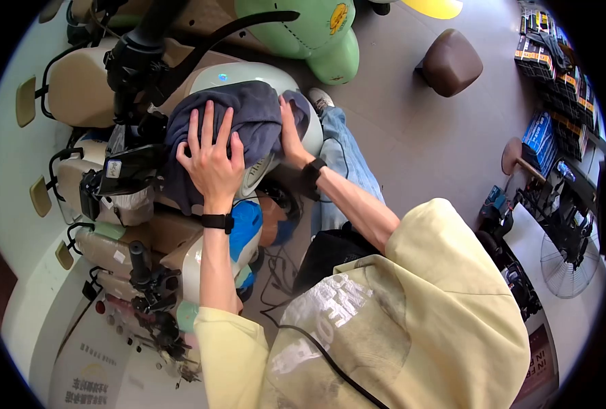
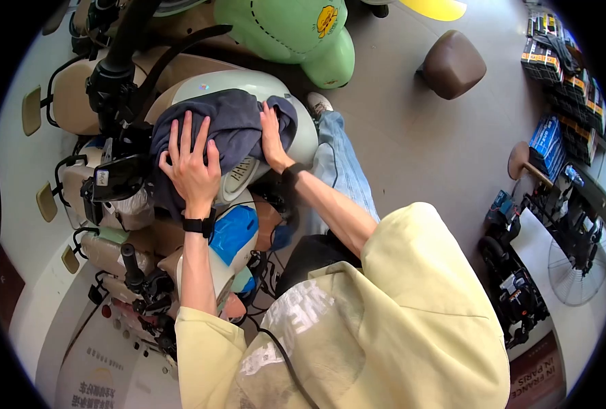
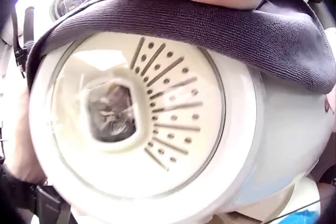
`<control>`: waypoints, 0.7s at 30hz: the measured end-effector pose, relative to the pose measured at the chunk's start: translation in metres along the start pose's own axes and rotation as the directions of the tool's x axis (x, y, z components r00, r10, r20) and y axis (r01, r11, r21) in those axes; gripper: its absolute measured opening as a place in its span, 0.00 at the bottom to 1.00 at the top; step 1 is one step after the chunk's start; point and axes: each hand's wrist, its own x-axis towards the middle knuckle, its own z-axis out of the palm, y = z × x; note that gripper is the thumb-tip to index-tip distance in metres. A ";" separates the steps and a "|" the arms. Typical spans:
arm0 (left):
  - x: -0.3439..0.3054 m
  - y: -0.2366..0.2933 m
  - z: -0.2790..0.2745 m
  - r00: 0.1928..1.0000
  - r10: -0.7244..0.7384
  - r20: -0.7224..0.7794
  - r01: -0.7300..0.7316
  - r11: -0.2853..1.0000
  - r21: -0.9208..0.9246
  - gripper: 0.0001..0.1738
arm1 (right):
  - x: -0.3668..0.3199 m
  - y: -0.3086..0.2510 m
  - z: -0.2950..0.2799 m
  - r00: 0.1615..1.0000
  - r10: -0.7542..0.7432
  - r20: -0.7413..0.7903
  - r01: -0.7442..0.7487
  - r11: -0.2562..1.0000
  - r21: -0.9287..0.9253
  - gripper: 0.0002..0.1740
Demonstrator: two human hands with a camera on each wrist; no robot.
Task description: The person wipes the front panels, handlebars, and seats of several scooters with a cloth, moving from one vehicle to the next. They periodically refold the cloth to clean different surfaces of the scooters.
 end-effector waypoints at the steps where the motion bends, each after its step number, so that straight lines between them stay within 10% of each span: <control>1: -0.004 0.001 -0.001 1.000 0.012 0.007 -0.012 1.000 -0.001 0.25 | -0.016 -0.021 0.010 0.999 0.008 0.049 -0.010 0.999 0.045 0.35; 6: -0.027 0.004 -0.002 0.999 0.041 -0.002 -0.041 0.999 -0.028 0.25 | -0.044 -0.022 0.013 0.977 -0.201 0.069 0.209 0.967 -0.148 0.31; 12: -0.038 0.003 0.005 0.998 0.050 -0.047 -0.051 0.998 -0.033 0.23 | -0.060 -0.081 0.049 0.773 -0.514 0.372 0.617 0.473 -0.629 0.31; 21: -0.019 0.016 0.002 1.000 0.019 -0.019 -0.018 0.999 0.036 0.24 | 0.060 -0.051 0.028 0.833 -0.361 0.420 0.553 0.586 -0.593 0.29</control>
